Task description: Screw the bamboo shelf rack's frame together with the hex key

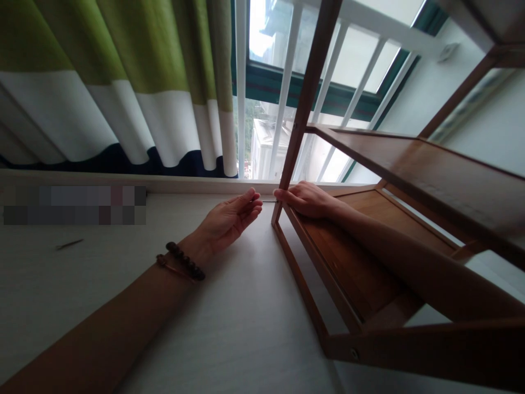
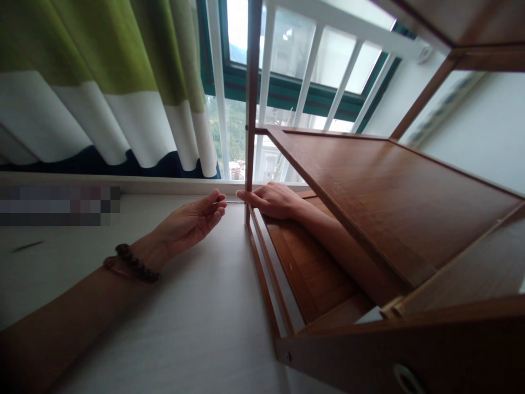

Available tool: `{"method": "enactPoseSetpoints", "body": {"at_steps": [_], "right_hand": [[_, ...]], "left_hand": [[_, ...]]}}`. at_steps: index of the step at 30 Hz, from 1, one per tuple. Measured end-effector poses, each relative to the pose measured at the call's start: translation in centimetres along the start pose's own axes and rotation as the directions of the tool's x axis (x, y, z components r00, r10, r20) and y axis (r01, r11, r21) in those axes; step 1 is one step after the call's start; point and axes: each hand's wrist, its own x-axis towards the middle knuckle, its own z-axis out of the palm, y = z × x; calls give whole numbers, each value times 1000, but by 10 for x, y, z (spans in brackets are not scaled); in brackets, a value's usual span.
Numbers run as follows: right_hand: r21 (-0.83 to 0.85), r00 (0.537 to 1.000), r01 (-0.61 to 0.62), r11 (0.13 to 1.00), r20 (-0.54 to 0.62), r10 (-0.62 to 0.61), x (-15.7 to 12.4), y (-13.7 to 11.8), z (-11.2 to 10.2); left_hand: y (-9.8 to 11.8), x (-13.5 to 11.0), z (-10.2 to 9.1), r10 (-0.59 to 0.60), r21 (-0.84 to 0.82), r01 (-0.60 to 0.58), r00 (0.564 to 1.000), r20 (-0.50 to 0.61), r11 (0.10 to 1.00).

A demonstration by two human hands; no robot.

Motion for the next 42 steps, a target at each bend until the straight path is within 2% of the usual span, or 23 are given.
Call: {"method": "enactPoseSetpoints", "body": {"at_steps": [4,8,12,14,21,23,25,29,33,37,42], "right_hand": [[-7,1000,0,1000,0,0,0,-1,-1],[-12,1000,0,1000,0,0,0,-1,0],[-10,1000,-1,1000,-4,1,0,1,1],[-9,1000,-4,1000,-3,4,1,1,1],[-3,1000,-7,1000,10,7,0,-1,0],[-1,1000,-9,1000,8,9,0,0,0],[-2,1000,-11,1000,5,11,0,0,0],[0,1000,-2,1000,1,2,0,1,0],[0,1000,-2,1000,1,2,-1,0,-1],[5,1000,9,1000,-3,-9,0,-1,-1],[18,1000,21,1000,-14,-21,0,-3,-2]], "left_hand": [[4,-2,-3,1,99,-7,998,60,995],[2,-1,-9,98,248,-118,991,90,962],[0,0,-18,220,450,-285,956,193,846],[0,0,-20,243,522,-327,944,223,788],[-1,3,-24,290,671,-332,940,178,663],[-1,3,-24,300,677,-334,938,173,656],[1,2,-24,263,658,-299,952,156,692],[6,1,-20,78,553,-114,993,87,825],[8,2,-19,-75,386,49,996,53,921],[7,3,-20,-172,347,155,985,18,925],[9,3,-20,-301,437,289,953,-42,852]]}}
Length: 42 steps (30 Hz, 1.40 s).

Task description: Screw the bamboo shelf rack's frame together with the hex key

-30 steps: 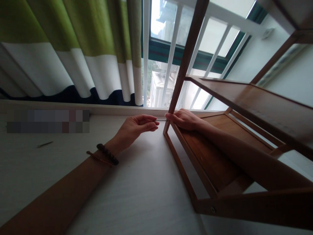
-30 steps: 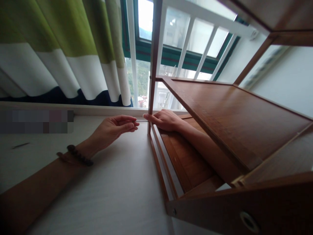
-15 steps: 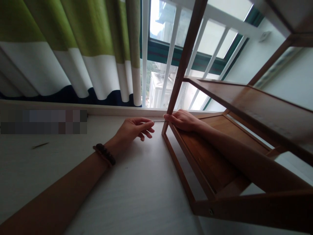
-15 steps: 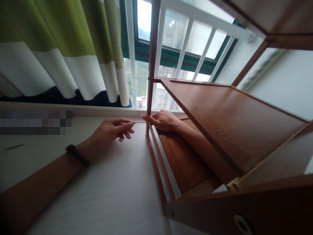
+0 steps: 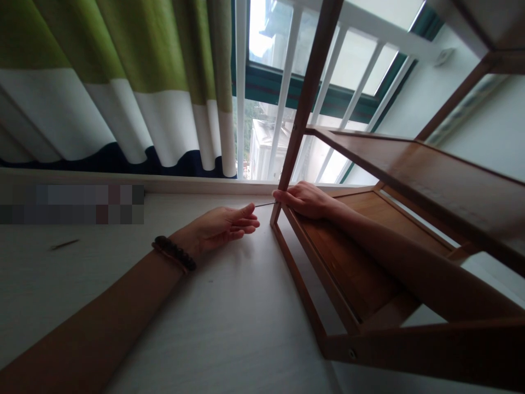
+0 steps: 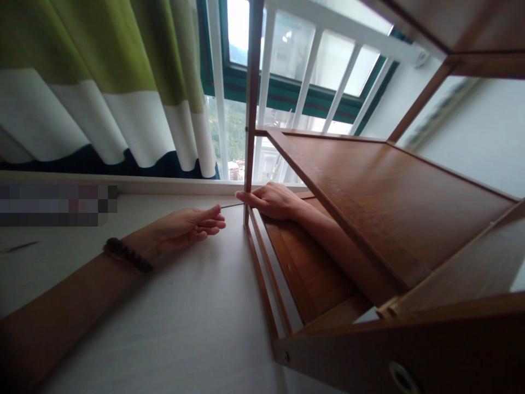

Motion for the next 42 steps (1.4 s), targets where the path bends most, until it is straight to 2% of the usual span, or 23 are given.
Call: {"method": "enactPoseSetpoints", "body": {"at_steps": [5,10,16,21,24,26,29,33,35,37,38,40,42], "right_hand": [[-15,1000,-11,1000,5,11,0,2,0],[-46,997,-45,998,63,48,1,3,0],[-98,997,-28,995,74,36,1,3,0],[-108,997,-11,994,73,19,1,4,1],[-103,996,-21,994,88,30,1,3,1],[-98,995,-28,995,97,38,2,2,0],[-93,994,-29,995,103,39,2,1,0],[-86,994,-23,996,106,32,1,0,-1],[-80,995,-16,997,101,24,1,1,-1],[-79,995,-9,997,98,17,2,2,0],[-83,995,-9,997,98,17,2,2,0],[-94,995,-16,995,99,25,2,3,1],[-99,995,-17,995,97,27,3,3,1]], "left_hand": [[2,0,-1,-15,19,15,999,37,1000],[3,-1,-2,-14,17,14,999,30,1000],[5,-2,-3,3,36,-5,999,43,999],[11,-5,0,162,129,-159,987,-9,979],[14,-8,4,326,273,-306,945,-32,912],[17,-11,6,394,369,-353,918,-39,860],[20,-13,7,378,402,-331,925,-41,854],[20,-12,6,300,295,-283,954,-10,912],[18,-11,7,318,289,-303,948,-4,908],[15,-10,9,404,360,-372,915,-14,855],[13,-10,9,472,419,-421,881,-20,804],[9,-12,10,631,560,-519,776,-9,646],[6,-15,9,749,685,-574,660,63,449]]}}
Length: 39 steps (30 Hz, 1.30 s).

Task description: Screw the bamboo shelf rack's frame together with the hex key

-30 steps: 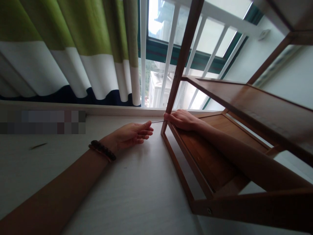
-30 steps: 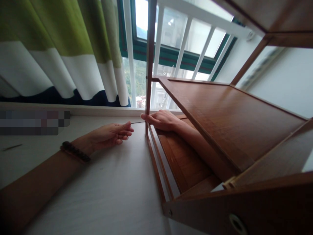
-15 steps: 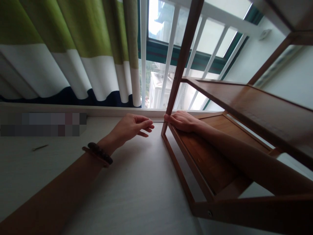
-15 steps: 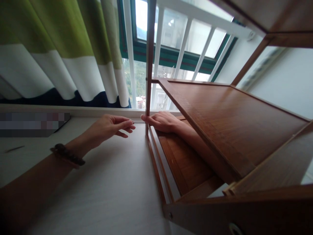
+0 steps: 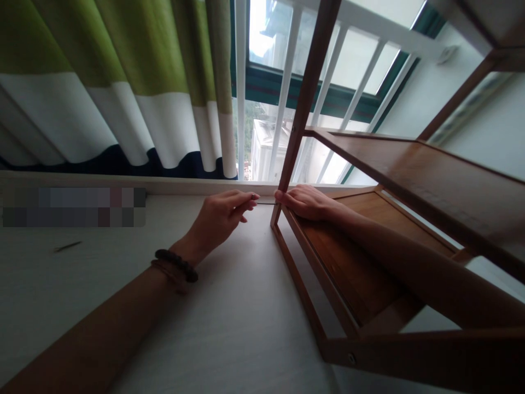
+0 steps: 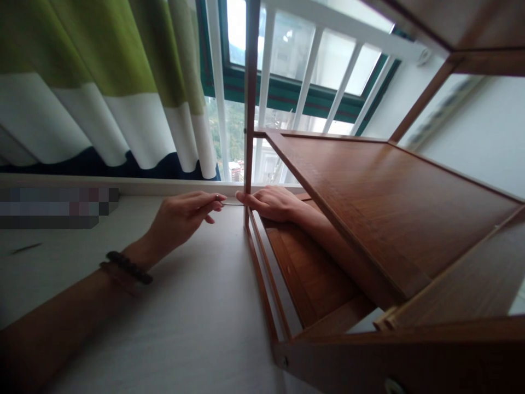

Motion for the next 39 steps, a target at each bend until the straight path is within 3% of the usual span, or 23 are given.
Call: {"method": "enactPoseSetpoints", "body": {"at_steps": [2,5,9,12,16,19,22,28,33,36,39], "right_hand": [[10,1000,8,1000,-7,-8,0,0,0],[15,1000,4,1000,-12,-4,-1,-2,-1],[2,1000,-18,1000,2,18,-1,-3,-2],[20,1000,-12,1000,4,12,-1,-2,-2],[32,1000,-5,999,-3,5,-1,-1,-2],[17,1000,-5,1000,-8,6,-1,-2,-1],[6,1000,-17,1000,-4,17,-1,-2,-1],[20,1000,-11,1000,1,11,0,0,0],[25,1000,-2,1000,-5,2,-1,0,0],[26,1000,4,1000,-11,-4,-1,0,0],[34,1000,14,999,-15,-14,-1,1,0]], "left_hand": [[-2,-4,-2,120,113,-121,993,20,986],[-6,-8,-4,140,114,-146,988,62,983],[-8,-7,3,-30,-171,44,996,82,984],[-6,-4,11,-141,-406,184,981,136,895],[-10,-3,14,-215,-513,288,956,198,809],[-13,-2,12,-247,-480,328,943,224,814],[-13,-2,8,-231,-409,294,953,195,864],[-14,-5,5,-52,-73,52,999,-3,996],[-13,-7,2,104,218,-87,993,-64,972],[-13,-7,4,33,136,-25,998,-51,990],[-12,-4,7,-184,-174,193,981,68,966]]}}
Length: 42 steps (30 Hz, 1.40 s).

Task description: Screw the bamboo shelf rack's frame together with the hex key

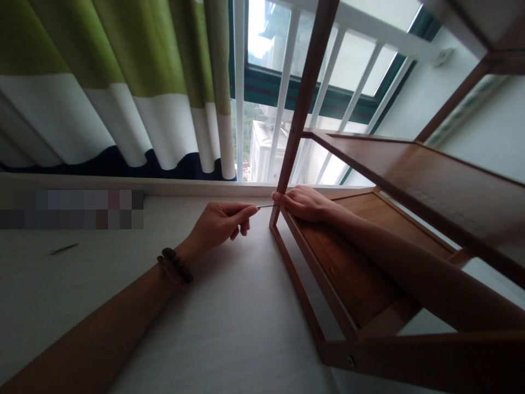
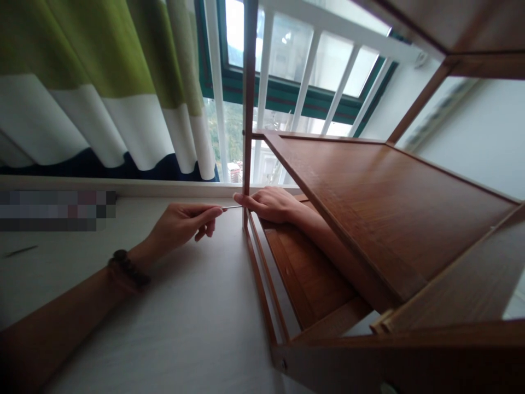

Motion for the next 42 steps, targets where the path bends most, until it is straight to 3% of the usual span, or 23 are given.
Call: {"method": "enactPoseSetpoints", "body": {"at_steps": [3,6,8,13,17,20,23,25,28,31,34,37,42], "right_hand": [[-6,1000,-5,1000,-1,5,0,0,0],[-9,1000,-13,1000,8,13,1,-1,0],[-5,1000,-12,1000,8,12,1,-1,0],[-9,1000,-16,1000,-6,16,0,-1,0],[-11,1000,-19,1000,0,19,0,-2,0],[-14,1000,-28,1000,5,28,1,-3,0],[-14,1000,-27,1000,-4,26,1,-2,0],[-11,1000,-15,1000,-4,15,1,-2,0],[-11,1000,-11,1000,3,11,1,-1,0],[-16,1000,-16,1000,10,16,1,-1,0],[-13,1000,-16,1000,10,16,1,-1,0],[-1,1000,-13,1000,1,13,1,-1,0],[27,1000,-1,1000,-17,1,0,0,1]], "left_hand": [[4,4,2,-219,-331,241,970,104,912],[7,8,0,-362,-492,422,906,218,761],[7,8,-1,-416,-504,488,872,256,713],[2,5,-4,-501,-379,607,793,347,698],[4,7,-5,-471,-462,634,772,426,621],[8,9,-4,-442,-511,609,793,420,607],[11,8,-2,-387,-479,526,848,362,703],[11,6,0,-301,-391,387,917,263,835],[9,2,4,-72,-101,78,995,67,992],[5,-2,8,173,196,-156,982,-75,968],[-1,-4,11,336,318,-284,934,-123,905],[-3,-4,15,311,189,-283,940,-142,940],[1,-1,16,76,-228,-87,995,-57,970]]}}
